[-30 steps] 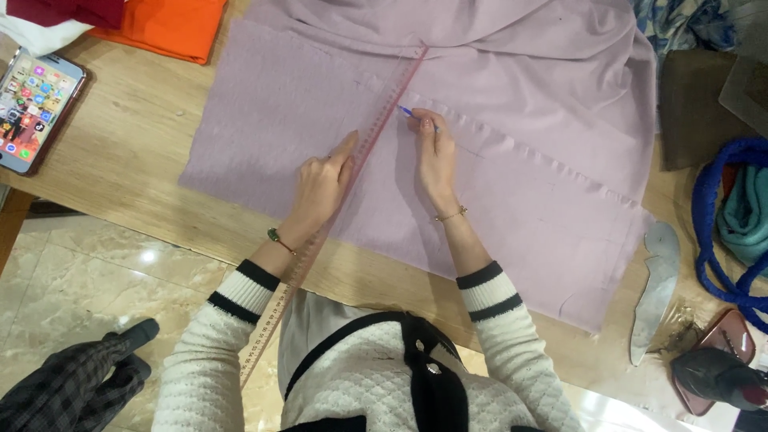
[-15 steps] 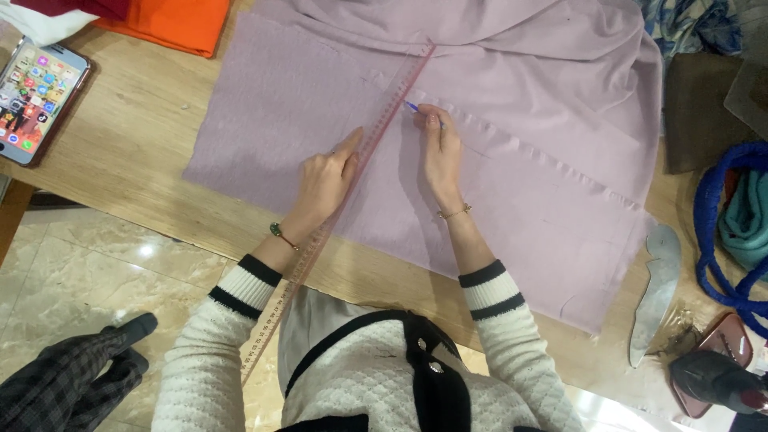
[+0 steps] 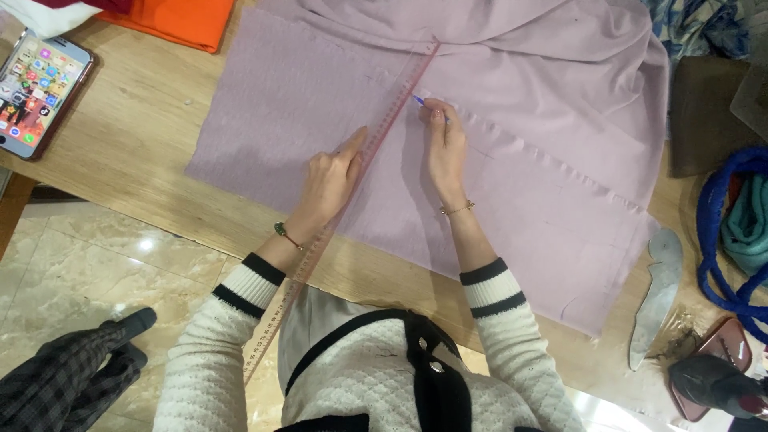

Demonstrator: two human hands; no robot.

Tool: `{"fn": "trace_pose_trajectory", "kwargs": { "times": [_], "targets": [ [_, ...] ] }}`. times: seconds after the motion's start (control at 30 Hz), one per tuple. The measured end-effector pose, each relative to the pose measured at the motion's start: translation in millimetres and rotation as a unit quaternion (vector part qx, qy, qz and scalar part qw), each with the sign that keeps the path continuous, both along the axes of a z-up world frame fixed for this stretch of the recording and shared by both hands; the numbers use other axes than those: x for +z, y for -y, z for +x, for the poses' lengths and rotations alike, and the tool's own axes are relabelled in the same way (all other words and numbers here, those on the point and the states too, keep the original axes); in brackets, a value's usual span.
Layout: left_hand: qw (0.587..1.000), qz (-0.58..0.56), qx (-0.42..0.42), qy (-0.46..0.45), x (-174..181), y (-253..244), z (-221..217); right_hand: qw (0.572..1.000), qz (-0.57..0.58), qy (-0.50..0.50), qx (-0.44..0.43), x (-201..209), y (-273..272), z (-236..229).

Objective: The person measures and marks a piece of light purple fabric using a ruler and a pen. They then use a curved pattern piece to trace a neckline shape onto the fabric. Finally, they use scissors to cut the fabric along the marked lines, separating the patterned piece from the rest of the material.

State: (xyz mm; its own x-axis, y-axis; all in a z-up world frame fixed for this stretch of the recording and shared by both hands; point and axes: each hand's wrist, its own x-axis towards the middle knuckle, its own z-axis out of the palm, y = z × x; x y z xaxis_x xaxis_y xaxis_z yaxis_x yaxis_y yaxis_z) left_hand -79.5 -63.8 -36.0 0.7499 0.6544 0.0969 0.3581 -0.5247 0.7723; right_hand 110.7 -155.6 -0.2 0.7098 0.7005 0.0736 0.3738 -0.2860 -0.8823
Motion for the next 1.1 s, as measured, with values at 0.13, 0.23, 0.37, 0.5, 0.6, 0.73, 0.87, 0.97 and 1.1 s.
{"fn": "trace_pose_trajectory", "kwargs": {
  "times": [0.13, 0.23, 0.37, 0.5, 0.6, 0.73, 0.87, 0.97, 1.1],
  "targets": [
    [1.0, 0.023, -0.001, -0.012, -2, 0, 1, 1.0, -0.006, 0.011, 0.006, -7, 5, -6],
    [0.999, 0.03, 0.003, -0.017, 1, 0, 1, 0.999, -0.016, 0.031, 0.018, -13, 14, -20],
    [0.998, 0.055, 0.001, -0.04, 5, -1, 3, 0.996, -0.059, 0.017, 0.061, -14, 41, -49],
    [0.995, 0.084, 0.013, -0.043, 20, 1, 3, 0.993, -0.035, -0.062, 0.089, -8, 49, -49],
    [0.996, 0.074, 0.013, -0.037, 35, 3, 0, 0.998, -0.009, -0.021, 0.056, 1, 37, -23],
    [0.997, 0.072, 0.01, -0.028, 24, 1, -1, 0.999, -0.01, 0.003, 0.042, 4, 23, -23],
    [0.997, 0.063, 0.015, -0.03, 13, 2, 0, 0.999, -0.02, 0.006, 0.035, 4, 16, -29],
    [0.997, 0.066, 0.019, -0.031, 9, 3, -1, 0.999, -0.029, 0.007, 0.03, 7, 16, -36],
    [0.997, 0.07, 0.023, -0.034, 4, 5, 0, 0.997, -0.056, 0.037, 0.031, 9, 18, -45]
  ]
}}
